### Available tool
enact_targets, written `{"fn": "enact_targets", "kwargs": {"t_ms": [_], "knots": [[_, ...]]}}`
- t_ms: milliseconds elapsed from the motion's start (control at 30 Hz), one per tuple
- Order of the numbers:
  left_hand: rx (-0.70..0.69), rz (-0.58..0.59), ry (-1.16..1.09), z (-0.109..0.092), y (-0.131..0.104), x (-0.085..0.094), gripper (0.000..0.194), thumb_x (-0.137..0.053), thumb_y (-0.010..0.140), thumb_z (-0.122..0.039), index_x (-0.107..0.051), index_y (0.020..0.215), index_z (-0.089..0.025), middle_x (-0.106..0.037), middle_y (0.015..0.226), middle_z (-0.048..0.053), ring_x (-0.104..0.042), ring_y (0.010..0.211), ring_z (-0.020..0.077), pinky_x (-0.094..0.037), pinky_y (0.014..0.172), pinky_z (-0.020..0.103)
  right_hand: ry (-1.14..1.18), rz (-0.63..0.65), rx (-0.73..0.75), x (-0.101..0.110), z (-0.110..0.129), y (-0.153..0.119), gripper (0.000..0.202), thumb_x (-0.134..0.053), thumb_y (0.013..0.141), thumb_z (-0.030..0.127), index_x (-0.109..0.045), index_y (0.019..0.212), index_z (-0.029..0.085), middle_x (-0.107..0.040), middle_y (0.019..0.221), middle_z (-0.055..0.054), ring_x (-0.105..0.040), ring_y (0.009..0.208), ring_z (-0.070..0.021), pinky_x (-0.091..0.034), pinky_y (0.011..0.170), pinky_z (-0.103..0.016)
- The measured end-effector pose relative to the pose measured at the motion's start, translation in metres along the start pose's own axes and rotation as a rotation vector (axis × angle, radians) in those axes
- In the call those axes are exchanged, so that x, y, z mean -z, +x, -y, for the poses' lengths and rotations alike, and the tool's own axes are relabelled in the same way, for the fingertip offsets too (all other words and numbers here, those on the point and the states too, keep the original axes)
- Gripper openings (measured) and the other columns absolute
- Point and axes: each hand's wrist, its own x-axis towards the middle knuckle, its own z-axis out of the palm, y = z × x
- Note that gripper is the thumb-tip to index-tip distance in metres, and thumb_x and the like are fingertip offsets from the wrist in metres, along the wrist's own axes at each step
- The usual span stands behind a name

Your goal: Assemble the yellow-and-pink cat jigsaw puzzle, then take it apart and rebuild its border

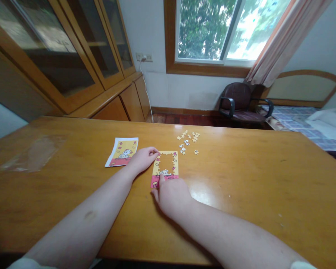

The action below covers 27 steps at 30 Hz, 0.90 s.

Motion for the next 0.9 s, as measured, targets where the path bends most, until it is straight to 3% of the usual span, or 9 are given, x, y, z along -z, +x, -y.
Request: {"fn": "enact_targets", "kwargs": {"t_ms": [400,600,900], "knots": [[0.0,0.001,0.003,-0.0002,0.0003,-0.0006,0.025,-0.05,0.084,-0.039,-0.07,0.092,-0.026,-0.071,0.086,0.002,-0.062,0.08,0.0198,-0.042,0.067,0.027,0.04,0.005,0.002,-0.0026,-0.0008,0.0024,0.048,-0.037,0.092,0.05,-0.057,0.119,0.014,-0.072,0.082,-0.014,-0.068,0.073,-0.0289,-0.048,0.062,-0.035],[0.012,0.002,0.006,-0.0022,-0.0006,0.0008,0.024,-0.051,0.084,-0.039,-0.07,0.092,-0.026,-0.071,0.084,0.002,-0.062,0.079,0.0196,-0.043,0.067,0.027,0.055,-0.029,0.034,-0.0048,-0.0025,0.0048,0.044,-0.037,0.093,0.048,-0.052,0.122,0.019,-0.072,0.083,-0.011,-0.069,0.074,-0.0282,-0.047,0.062,-0.034],[-0.002,0.003,0.005,0.0,0.0002,-0.0003,0.024,-0.051,0.084,-0.038,-0.07,0.092,-0.026,-0.072,0.09,0.002,-0.063,0.082,0.02,-0.043,0.067,0.028,0.054,-0.063,0.017,-0.0078,-0.007,0.0094,0.039,-0.036,0.093,0.05,-0.056,0.11,0.021,-0.072,0.08,-0.009,-0.069,0.073,-0.0258,-0.045,0.061,-0.032]]}}
